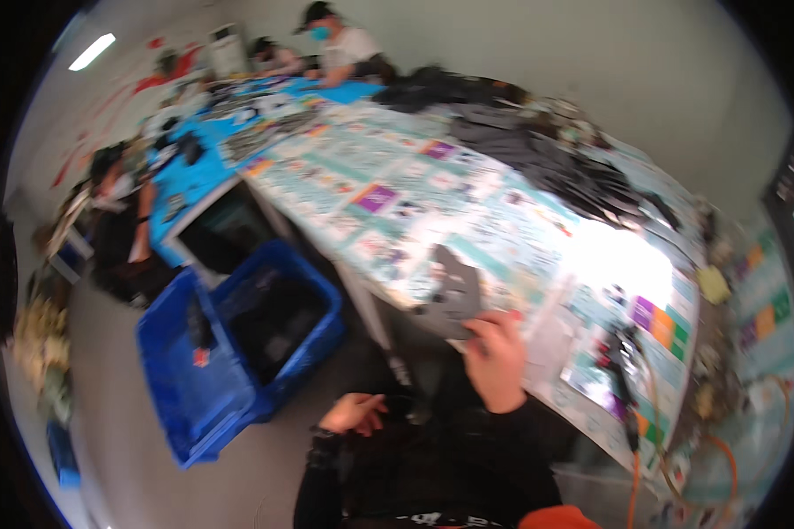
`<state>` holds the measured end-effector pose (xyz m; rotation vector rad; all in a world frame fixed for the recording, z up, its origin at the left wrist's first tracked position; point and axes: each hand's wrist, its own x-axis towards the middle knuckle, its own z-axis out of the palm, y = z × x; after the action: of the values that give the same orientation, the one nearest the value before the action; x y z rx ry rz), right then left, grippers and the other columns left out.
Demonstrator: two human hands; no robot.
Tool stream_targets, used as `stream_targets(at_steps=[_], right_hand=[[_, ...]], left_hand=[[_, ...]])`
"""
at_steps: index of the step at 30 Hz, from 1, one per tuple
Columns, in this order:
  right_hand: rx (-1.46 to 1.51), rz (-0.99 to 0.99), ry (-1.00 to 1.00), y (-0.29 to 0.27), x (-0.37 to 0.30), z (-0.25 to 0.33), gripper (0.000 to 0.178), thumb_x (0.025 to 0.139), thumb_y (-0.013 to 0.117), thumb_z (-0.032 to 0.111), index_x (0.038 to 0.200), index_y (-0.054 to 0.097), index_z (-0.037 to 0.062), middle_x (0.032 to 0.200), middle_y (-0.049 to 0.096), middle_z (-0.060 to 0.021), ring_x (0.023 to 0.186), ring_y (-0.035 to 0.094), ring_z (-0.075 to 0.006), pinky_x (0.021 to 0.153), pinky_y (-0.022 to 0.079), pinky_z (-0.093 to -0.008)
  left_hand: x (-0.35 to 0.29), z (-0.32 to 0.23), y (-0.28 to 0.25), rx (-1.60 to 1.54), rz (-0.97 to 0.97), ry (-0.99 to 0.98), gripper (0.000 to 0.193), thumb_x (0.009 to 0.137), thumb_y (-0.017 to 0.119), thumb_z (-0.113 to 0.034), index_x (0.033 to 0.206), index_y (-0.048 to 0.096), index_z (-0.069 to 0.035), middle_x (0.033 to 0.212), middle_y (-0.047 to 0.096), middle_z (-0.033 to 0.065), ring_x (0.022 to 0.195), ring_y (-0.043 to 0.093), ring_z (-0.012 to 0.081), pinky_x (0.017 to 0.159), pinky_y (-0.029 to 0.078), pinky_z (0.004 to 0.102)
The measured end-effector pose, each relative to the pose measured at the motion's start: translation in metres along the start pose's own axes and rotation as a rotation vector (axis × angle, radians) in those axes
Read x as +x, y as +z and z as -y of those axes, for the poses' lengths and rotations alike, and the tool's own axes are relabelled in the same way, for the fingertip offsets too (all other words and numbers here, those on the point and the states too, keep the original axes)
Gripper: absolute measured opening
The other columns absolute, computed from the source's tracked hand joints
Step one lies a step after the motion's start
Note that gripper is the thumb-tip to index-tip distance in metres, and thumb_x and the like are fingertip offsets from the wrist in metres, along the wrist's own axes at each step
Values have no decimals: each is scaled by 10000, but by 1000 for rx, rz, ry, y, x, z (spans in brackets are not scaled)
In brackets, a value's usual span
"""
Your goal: The person picks up a grey shoe component, applies adhesive from a hand-held dispenser gun to specific points on its surface, and places it back onto the workspace.
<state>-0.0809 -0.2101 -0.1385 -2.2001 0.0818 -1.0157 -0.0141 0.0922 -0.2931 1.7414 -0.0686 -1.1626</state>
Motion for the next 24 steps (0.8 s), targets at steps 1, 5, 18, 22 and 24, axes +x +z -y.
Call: stream_targets(at_steps=[1, 5, 18, 22, 24], right_hand=[[-32, 5, -37, 2, 6, 7, 428, 712, 631, -101, 1102, 728, 47, 1121, 652, -165, 1038, 648, -392, 909, 537, -454], [98, 82, -67, -26, 8, 62, 491, 687, 590, -77, 1159, 699, 4, 1177, 631, -185, 1048, 635, -392, 1054, 473, -511], [941, 497, -10, -65, -47, 89, 88, 896, 584, 2, 843, 644, 39, 720, 580, -30, 655, 608, -261, 1288, 208, -660], [444, 519, 219, -121, -1, 71, 117, 895, 701, 53, 1011, 691, 50, 883, 673, -90, 859, 701, -318, 1176, 450, -524], [-8, 480, 342, -152, 21, 48, 333, 868, 732, 38, 1187, 636, 48, 1146, 649, -168, 1121, 653, -379, 988, 518, -430]], left_hand=[[-3, -3, -4, 9, -10, 32, 449, 1123, 538, -425, 1157, 722, -17, 830, 771, 115, 554, 672, 153, 534, 539, 272], [-29, -33, 8, 5, -106, 193, 252, 1079, 635, -259, 1098, 714, -20, 789, 730, 56, 624, 665, 129, 605, 533, 253], [-83, -188, 73, 55, 273, 963, 113, 918, 712, 5, 999, 641, -29, 1074, 665, 86, 960, 621, 167, 880, 481, 294], [-43, -175, 46, 30, -649, 799, 215, 1023, 700, -91, 1198, 599, -17, 929, 679, 51, 725, 616, 73, 590, 442, 212], [-29, -173, 29, -92, -550, 596, 251, 1023, 712, -107, 1217, 583, -13, 914, 702, 69, 667, 627, 89, 526, 416, 218]])
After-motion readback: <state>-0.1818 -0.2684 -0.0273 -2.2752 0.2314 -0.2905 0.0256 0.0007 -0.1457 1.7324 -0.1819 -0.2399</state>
